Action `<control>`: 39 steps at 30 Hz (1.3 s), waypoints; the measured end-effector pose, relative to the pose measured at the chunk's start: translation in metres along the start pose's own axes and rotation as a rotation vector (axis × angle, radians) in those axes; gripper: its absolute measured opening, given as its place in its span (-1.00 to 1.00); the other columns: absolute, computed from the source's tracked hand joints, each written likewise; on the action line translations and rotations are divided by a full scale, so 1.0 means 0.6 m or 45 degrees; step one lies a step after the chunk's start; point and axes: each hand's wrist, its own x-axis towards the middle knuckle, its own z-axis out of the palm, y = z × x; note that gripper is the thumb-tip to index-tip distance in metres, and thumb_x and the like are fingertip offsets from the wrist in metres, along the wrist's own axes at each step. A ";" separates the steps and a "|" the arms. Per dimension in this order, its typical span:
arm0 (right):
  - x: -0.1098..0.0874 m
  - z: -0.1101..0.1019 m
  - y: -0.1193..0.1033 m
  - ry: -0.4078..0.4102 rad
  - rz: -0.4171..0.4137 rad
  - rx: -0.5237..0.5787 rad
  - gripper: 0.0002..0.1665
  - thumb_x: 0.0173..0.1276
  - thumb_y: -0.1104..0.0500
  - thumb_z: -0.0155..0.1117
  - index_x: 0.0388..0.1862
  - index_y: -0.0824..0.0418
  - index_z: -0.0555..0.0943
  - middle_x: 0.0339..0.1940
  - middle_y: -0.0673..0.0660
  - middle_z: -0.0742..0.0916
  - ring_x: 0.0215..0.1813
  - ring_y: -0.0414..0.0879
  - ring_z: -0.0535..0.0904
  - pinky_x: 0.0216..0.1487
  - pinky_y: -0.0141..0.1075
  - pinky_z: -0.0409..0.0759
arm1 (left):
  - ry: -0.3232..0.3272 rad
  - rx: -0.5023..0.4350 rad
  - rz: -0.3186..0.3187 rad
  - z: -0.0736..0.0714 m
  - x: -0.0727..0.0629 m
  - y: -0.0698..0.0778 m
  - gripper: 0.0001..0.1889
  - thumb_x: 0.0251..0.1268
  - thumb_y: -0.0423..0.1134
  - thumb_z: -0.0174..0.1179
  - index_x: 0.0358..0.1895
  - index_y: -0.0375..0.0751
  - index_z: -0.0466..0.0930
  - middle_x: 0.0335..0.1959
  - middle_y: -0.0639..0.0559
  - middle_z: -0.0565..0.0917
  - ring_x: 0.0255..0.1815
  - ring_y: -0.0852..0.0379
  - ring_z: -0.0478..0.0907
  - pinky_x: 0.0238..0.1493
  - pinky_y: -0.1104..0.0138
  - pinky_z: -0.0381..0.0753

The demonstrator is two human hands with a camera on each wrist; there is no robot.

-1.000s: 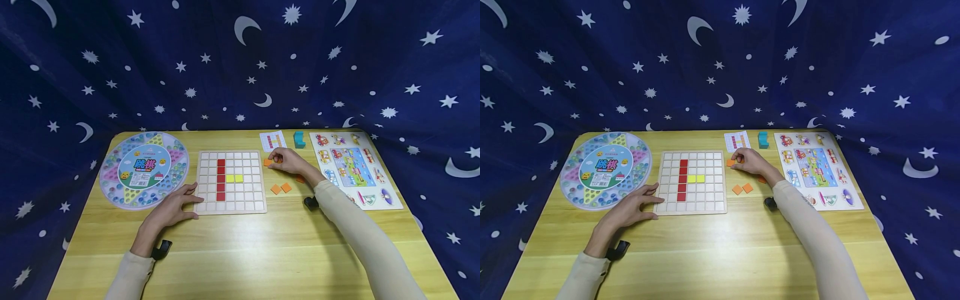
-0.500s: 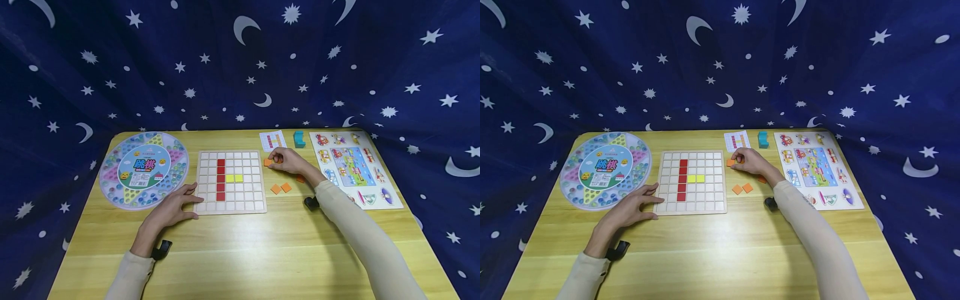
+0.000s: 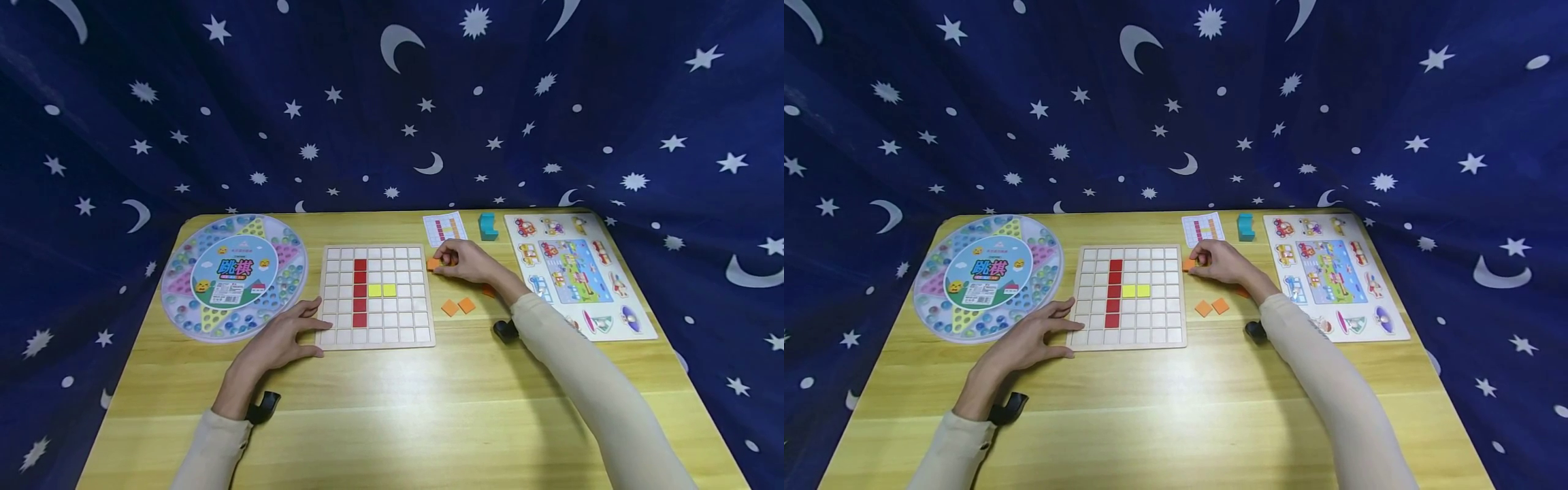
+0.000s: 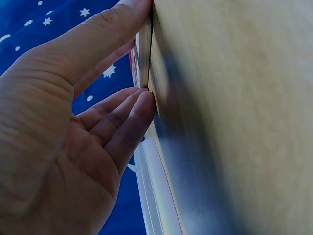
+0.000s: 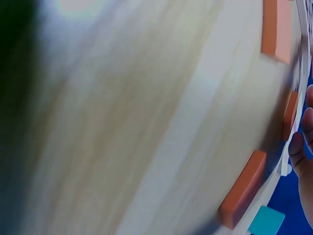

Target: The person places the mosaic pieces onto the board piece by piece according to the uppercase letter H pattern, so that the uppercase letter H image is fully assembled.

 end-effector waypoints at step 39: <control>0.056 0.047 -0.053 -0.082 -0.051 0.043 -0.72 0.21 0.07 0.47 -0.17 0.16 0.64 -0.39 0.02 0.61 -0.37 -0.13 0.46 -0.32 -0.34 0.46 | 0.005 -0.006 0.011 0.000 -0.001 0.001 -0.49 0.00 -0.01 0.49 0.11 0.06 0.68 0.46 -0.12 0.34 0.45 -0.17 0.29 0.34 -0.09 0.36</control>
